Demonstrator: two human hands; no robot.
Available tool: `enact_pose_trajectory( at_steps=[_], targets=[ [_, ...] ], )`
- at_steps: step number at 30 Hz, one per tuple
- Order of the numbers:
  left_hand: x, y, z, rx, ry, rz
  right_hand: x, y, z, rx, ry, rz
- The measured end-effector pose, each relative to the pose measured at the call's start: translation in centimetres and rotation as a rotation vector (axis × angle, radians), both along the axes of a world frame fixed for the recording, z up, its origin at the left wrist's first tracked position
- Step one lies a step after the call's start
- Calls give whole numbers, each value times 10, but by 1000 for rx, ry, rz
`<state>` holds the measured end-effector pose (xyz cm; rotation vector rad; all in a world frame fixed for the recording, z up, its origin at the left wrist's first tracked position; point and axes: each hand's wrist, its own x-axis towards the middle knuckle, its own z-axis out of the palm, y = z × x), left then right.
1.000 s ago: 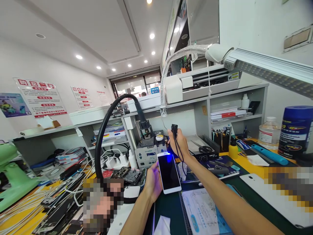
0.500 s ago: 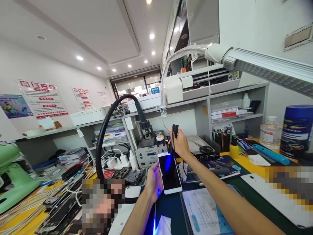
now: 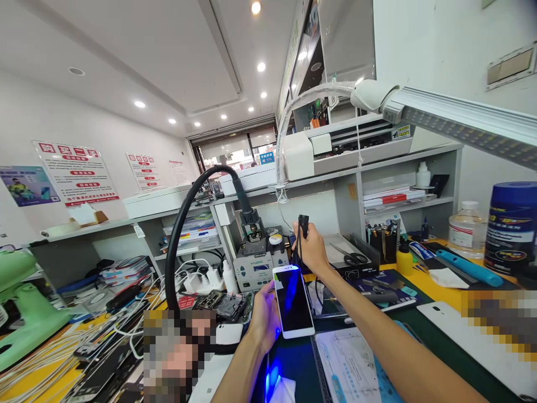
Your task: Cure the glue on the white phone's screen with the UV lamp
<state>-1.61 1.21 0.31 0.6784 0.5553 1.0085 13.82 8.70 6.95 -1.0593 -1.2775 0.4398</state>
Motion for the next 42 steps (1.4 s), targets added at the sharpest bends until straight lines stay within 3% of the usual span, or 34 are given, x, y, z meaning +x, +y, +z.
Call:
enact_pose_trajectory(
  at_steps=[16, 26, 33, 42],
  targets=[
    [2, 0, 0, 13, 41, 61, 0, -7, 6, -29, -31, -14],
    [2, -3, 5, -8, 85, 33, -3, -4, 7, -19, -80, 39],
    [2, -1, 5, -8, 109, 21, -14, -6, 15, -9, -186, 89],
    [4, -8, 15, -31, 70, 31, -29, -6, 25, 0, -366, 55]
  ],
)
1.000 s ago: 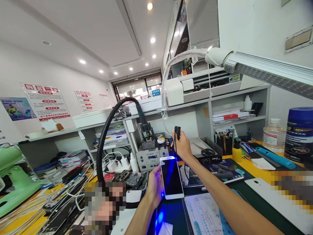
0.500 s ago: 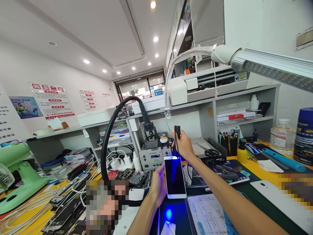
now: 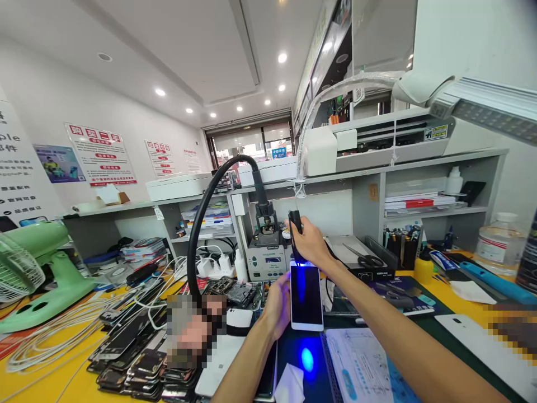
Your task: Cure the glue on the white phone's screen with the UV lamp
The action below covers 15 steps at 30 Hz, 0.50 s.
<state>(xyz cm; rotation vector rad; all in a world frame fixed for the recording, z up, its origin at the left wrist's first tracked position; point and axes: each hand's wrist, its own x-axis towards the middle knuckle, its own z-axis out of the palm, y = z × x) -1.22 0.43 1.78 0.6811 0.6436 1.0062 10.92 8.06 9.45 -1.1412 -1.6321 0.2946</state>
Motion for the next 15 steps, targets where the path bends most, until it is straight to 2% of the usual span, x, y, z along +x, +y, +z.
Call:
enact_pose_trajectory(
  at_steps=[15],
  targets=[
    [-2, 3, -5, 15, -52, -14, -21, -6, 11, 26, -192, 31]
  ],
)
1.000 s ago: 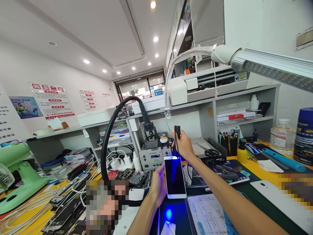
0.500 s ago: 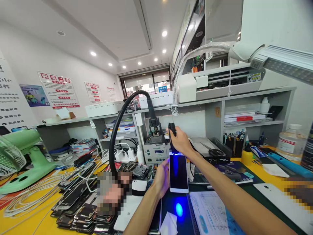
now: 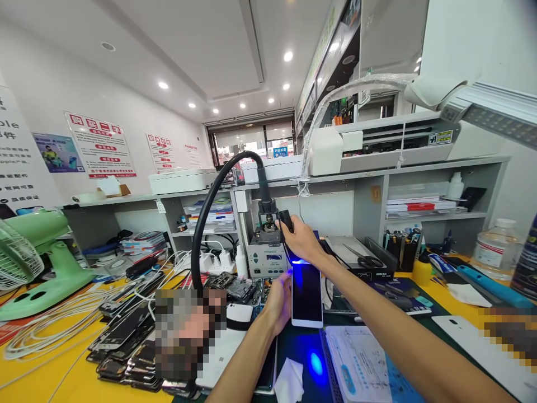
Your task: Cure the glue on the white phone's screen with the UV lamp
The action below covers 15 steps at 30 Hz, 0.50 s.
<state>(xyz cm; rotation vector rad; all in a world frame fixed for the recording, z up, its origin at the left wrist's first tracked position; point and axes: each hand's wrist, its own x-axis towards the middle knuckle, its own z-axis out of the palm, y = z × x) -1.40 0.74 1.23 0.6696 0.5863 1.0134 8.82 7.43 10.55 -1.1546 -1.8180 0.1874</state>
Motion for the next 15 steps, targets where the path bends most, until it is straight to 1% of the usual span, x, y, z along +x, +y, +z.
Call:
enact_pose_trajectory(
  at_steps=[4, 11, 15],
  targets=[
    [0, 3, -2, -15, -8, 16, -3, -2, 0, 4, -36, 36],
    [-5, 8, -12, -29, -15, 6, -6, -8, 0, 26, -105, 92],
    [-6, 10, -13, -30, -24, 22, -7, -12, -2, 45, -147, 114]
  ],
)
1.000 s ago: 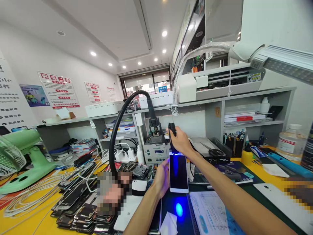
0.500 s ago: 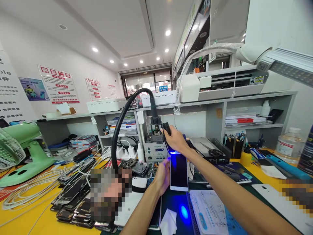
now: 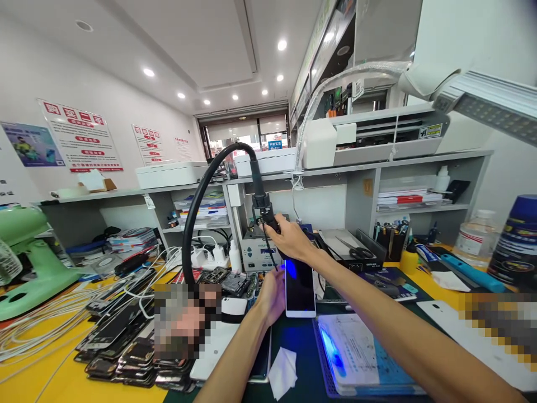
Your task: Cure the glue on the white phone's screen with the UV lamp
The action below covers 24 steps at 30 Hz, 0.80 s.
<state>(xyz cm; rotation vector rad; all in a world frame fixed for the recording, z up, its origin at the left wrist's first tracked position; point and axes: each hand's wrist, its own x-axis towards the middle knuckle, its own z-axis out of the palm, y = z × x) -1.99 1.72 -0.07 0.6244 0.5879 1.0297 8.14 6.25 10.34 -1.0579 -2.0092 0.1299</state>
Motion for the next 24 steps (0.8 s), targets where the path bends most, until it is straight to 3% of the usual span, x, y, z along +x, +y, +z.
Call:
enact_pose_trajectory(
  at_steps=[8, 24],
  targets=[
    [-4, -1, 4, -12, -99, -147, -4, -6, -9, -2, -58, 20],
    [-13, 5, 3, 10, -168, -107, -6, -37, -28, -98, -51, 79]
  ],
)
